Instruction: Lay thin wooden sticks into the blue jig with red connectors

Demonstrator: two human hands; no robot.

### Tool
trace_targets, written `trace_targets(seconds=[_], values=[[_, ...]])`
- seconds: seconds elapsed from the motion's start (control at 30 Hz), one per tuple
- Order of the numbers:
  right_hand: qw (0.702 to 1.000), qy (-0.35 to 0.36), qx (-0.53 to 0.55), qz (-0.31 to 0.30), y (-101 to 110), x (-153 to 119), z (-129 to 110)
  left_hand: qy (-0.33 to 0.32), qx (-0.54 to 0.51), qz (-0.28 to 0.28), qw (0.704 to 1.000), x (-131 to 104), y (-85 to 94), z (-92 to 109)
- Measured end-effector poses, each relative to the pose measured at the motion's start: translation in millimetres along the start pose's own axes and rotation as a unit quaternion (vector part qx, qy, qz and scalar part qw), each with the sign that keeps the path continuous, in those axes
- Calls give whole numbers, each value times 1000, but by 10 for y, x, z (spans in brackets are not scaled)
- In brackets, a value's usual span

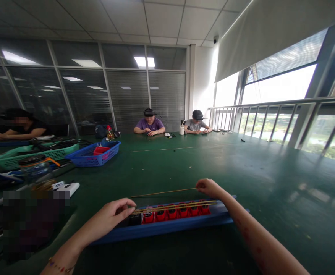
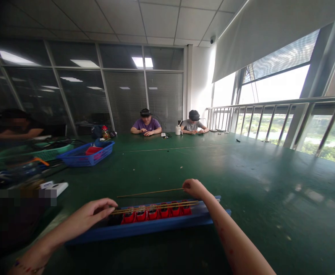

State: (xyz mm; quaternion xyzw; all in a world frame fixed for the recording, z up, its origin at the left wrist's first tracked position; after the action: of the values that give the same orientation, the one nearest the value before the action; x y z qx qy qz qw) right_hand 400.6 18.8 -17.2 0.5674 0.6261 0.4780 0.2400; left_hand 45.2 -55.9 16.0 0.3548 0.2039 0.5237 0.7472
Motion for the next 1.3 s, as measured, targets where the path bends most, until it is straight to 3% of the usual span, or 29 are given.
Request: trace_targets(seconds=[0.47,0.7,0.87,0.93,1.03,1.17,1.3], values=[[997,-28,-62,-38,-105,24,62,-59,156,19,986,-69,163,205],[997,-28,-63,-42,-108,11,73,-113,242,67,961,-102,244,362],[996,-25,-55,-61,-135,32,79,-135,247,131,951,-83,494,451],[997,-22,-50,-63,-135,36,75,-122,244,141,952,-18,583,415],[997,-21,-42,-54,-127,36,81,-88,225,111,964,152,594,259],[998,-36,-31,-35,-115,26,115,-40,177,16,983,412,382,-64],[999,-25,-24,-39,-119,18,87,-12,152,-44,987,605,129,-332]])
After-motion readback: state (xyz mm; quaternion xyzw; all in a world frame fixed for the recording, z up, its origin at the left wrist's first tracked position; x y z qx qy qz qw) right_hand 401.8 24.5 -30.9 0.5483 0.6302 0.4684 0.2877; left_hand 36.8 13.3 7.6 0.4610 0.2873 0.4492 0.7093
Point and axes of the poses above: each hand's wrist, its own x-axis towards the middle knuckle, its own y-axis out of the back of the hand, z = x × y, the point moved 6 cm from there along x, towards the middle knuckle, and after that the axes turned 3 degrees about z, right-handed, at the moved point
